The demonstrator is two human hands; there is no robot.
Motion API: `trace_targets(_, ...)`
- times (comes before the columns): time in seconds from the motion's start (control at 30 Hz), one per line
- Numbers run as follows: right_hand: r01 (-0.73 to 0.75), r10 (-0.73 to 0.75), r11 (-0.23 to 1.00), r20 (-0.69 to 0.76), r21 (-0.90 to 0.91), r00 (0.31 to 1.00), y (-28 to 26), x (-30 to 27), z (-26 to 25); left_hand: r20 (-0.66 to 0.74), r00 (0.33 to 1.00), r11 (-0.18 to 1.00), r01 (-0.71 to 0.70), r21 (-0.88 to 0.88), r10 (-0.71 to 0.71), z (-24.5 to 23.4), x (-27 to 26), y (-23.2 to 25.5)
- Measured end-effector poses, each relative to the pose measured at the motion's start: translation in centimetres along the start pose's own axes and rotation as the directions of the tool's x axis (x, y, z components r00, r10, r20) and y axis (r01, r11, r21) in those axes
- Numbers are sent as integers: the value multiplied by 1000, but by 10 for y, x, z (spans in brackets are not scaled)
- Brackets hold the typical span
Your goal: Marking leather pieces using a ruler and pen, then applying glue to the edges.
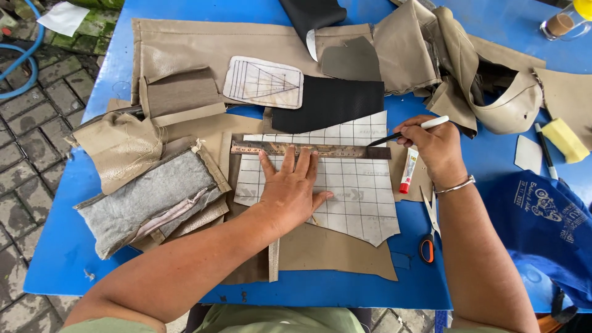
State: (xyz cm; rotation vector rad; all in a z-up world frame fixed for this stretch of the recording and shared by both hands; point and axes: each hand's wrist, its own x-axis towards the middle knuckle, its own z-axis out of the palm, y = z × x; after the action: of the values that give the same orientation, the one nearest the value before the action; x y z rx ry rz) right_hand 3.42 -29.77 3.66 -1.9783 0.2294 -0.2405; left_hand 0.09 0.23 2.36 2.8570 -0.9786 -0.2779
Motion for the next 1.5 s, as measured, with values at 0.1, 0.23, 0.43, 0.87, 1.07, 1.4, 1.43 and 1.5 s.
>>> trace_targets(0.1, -20, 20, 1000, -20, -13, 1000, -1, -4, -7, 18, 1000, 1000, 4, 5, -4, -1, 0, 0)
trace_targets(0.23, -17, 15, 997, -37, -70, 999, 3, -2, -17, 40, 999, 1000, 6, -16, -6, -7, -1, 1)
trace_targets(0.43, -12, 4, 994, -75, -111, 997, 9, -3, -25, 54, 998, 1000, 10, -13, -9, 6, 2, 0)
trace_targets(0.87, 131, -92, 976, -214, 173, 972, -35, -34, -23, 92, 995, 1000, 27, 12, -28, 2, -13, 8)
trace_targets(1.07, 129, -92, 963, -159, 237, 983, -64, -43, 6, 75, 997, 999, 10, 51, -14, 11, -25, 17)
trace_targets(1.4, 140, -101, 955, -158, 263, 982, -44, -40, 55, 282, 959, 994, 16, -106, 15, -22, -24, 0)
trace_targets(1.43, 137, -99, 954, -154, 265, 983, -39, -40, 55, 284, 959, 994, 19, -106, 12, -21, -23, 0)
trace_targets(1.5, 163, -119, 960, -200, 225, 973, -30, -40, 52, 277, 961, 994, 13, -106, 17, -19, -22, -1)
